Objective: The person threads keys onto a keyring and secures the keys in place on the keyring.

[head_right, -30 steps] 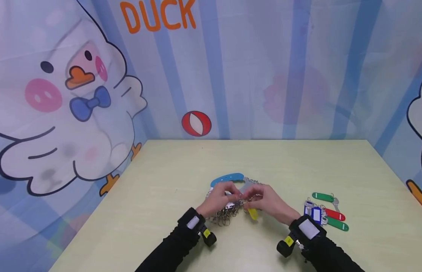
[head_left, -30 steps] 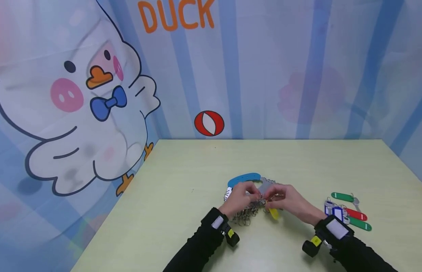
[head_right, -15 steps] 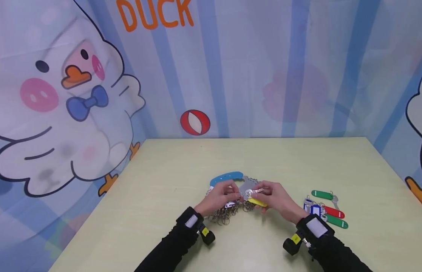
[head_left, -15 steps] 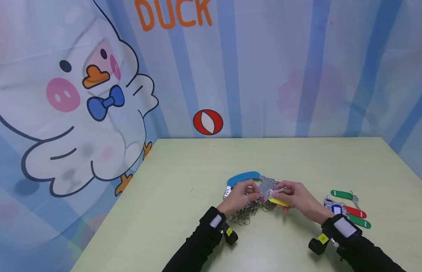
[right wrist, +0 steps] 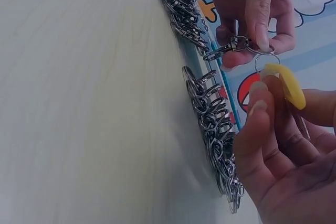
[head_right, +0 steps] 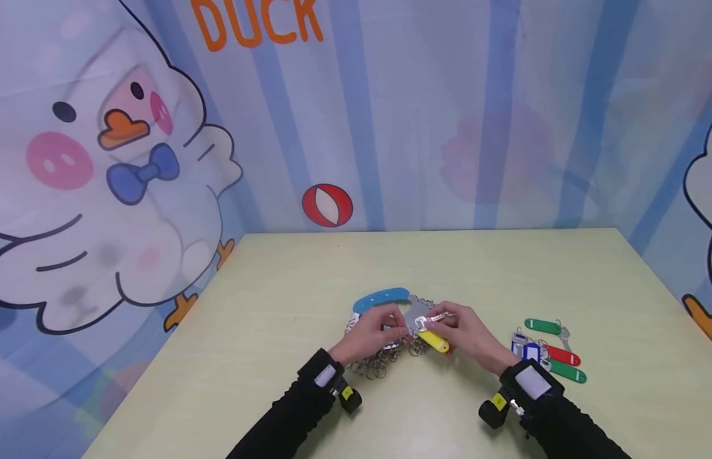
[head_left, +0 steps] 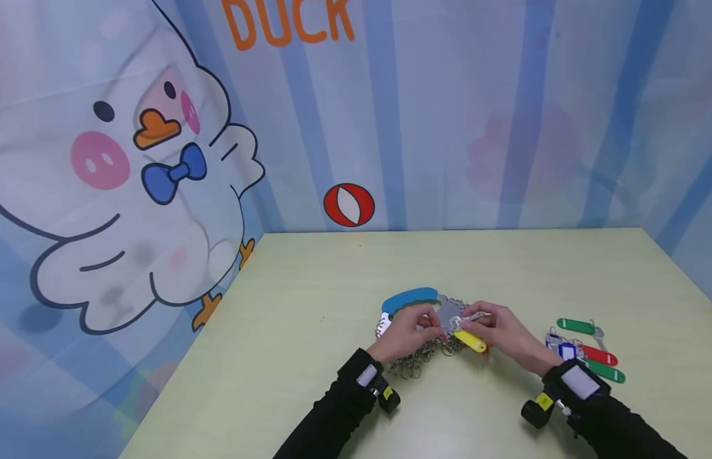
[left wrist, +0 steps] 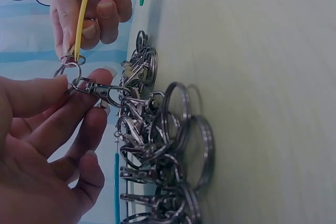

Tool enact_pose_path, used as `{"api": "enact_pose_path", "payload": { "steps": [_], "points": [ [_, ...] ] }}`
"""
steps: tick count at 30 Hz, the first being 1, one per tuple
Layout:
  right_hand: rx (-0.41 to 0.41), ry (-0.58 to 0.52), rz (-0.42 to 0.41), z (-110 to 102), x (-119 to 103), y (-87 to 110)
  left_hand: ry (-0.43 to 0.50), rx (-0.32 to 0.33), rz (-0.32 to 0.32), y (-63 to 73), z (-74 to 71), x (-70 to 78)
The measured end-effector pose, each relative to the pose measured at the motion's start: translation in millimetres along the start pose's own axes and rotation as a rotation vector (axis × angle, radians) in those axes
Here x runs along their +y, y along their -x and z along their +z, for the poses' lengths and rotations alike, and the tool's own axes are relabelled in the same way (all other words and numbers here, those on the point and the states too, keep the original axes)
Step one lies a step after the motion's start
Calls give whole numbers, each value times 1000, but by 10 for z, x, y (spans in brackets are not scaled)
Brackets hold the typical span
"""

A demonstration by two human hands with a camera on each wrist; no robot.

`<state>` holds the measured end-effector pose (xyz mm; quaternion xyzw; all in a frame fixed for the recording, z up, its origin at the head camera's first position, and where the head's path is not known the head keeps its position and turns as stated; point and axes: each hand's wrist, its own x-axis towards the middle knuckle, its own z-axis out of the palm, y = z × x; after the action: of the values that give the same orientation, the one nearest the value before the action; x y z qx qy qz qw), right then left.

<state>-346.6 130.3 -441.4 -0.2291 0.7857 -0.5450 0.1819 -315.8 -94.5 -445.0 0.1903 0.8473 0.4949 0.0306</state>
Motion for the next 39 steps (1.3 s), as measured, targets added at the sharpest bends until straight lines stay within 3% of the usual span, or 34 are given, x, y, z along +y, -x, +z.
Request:
{"api": "enact_pose_path", "payload": {
  "steps": [19, 39],
  "points": [
    [38, 36, 27, 3, 0, -9, -20, -15, 5, -10, -8, -16],
    [44, 52, 0, -7, -15, 8, -46, -4, 5, -7, -1, -3]
  ]
}}
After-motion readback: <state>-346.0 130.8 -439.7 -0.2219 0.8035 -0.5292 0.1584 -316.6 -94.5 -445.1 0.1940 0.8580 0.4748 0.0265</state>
